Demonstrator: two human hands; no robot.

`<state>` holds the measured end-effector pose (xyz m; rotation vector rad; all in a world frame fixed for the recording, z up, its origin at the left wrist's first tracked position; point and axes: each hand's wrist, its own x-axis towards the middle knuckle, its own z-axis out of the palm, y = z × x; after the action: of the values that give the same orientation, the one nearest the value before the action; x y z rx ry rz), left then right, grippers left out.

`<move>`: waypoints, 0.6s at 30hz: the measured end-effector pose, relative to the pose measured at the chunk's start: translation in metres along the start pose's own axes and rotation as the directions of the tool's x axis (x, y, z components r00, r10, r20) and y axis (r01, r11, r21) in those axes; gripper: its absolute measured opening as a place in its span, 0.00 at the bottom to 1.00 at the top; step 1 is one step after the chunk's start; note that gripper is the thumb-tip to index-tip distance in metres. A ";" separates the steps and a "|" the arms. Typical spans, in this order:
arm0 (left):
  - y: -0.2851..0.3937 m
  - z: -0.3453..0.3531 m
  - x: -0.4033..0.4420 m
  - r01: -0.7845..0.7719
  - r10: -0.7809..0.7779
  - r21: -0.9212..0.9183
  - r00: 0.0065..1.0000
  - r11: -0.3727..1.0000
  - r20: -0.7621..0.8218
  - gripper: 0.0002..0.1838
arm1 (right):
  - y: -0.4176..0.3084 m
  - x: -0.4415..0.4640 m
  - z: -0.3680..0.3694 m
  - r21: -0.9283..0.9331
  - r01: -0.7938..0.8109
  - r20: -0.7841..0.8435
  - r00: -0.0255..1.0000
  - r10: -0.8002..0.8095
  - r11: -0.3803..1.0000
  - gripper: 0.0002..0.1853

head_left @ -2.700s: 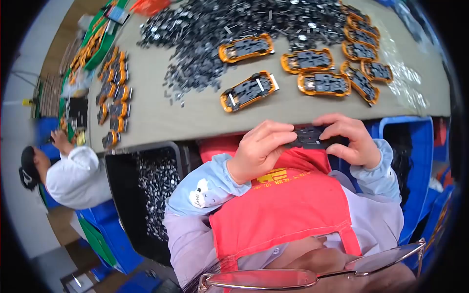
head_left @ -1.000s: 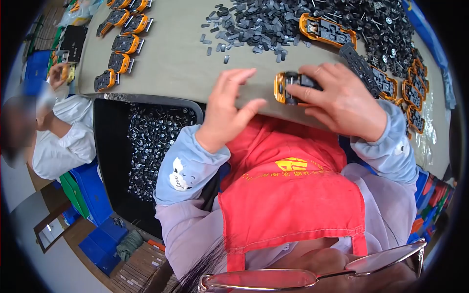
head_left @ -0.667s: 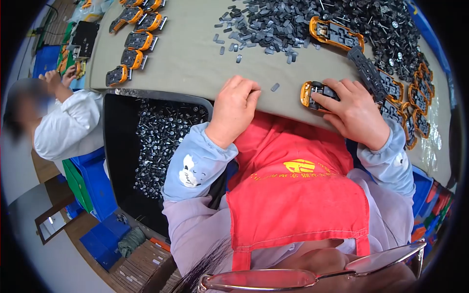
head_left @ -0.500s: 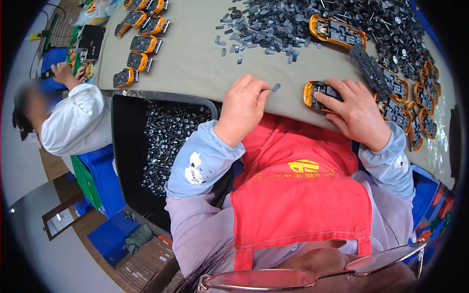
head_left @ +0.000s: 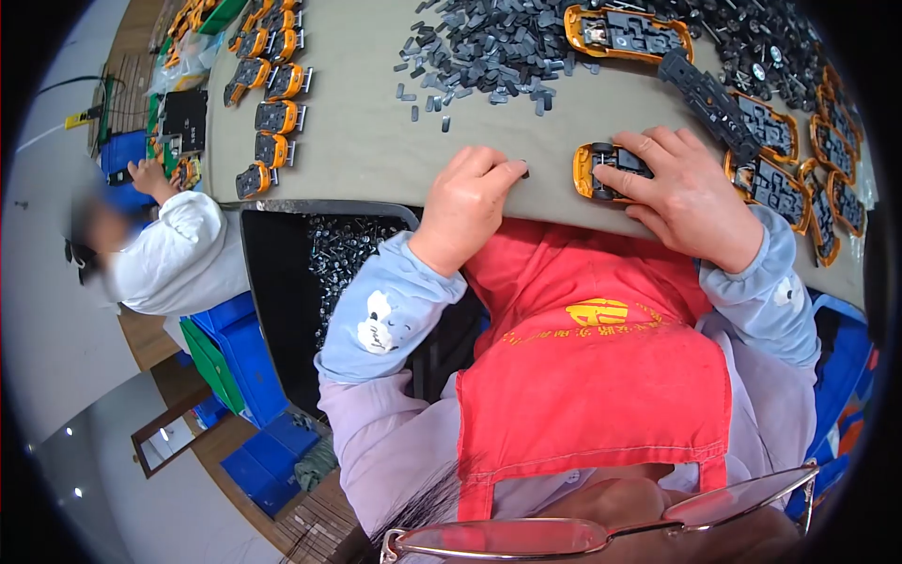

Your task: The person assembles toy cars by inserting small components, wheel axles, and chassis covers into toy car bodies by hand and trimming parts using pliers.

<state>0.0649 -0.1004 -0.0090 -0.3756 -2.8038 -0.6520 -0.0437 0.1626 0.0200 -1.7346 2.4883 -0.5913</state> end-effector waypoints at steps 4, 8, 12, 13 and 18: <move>-0.019 -0.013 0.015 -0.286 0.280 0.017 0.946 0.958 0.161 0.15 | 0.003 0.001 0.001 0.011 0.026 -0.018 0.999 -0.026 1.000 0.25; -0.035 -0.014 0.033 -0.502 0.485 -0.010 0.830 0.865 0.276 0.17 | 0.006 0.002 0.001 0.003 0.050 -0.020 0.999 -0.050 0.999 0.26; -0.030 -0.002 0.043 -0.485 0.500 -0.119 0.845 0.866 0.192 0.17 | 0.010 0.001 0.004 0.028 0.070 -0.018 0.997 -0.069 0.997 0.26; -0.023 -0.001 0.046 -0.500 0.520 -0.151 0.840 0.853 0.155 0.17 | 0.010 0.000 0.005 0.035 0.077 -0.023 0.997 -0.076 0.996 0.26; -0.007 0.004 0.067 -0.607 0.650 -0.240 0.735 0.758 0.195 0.17 | 0.014 -0.002 0.009 0.033 0.109 -0.023 0.994 -0.108 0.994 0.23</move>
<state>-0.0009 -0.0911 0.0039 -1.4748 -2.5765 -0.6911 -0.0536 0.1667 0.0068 -1.8698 2.3946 -0.6600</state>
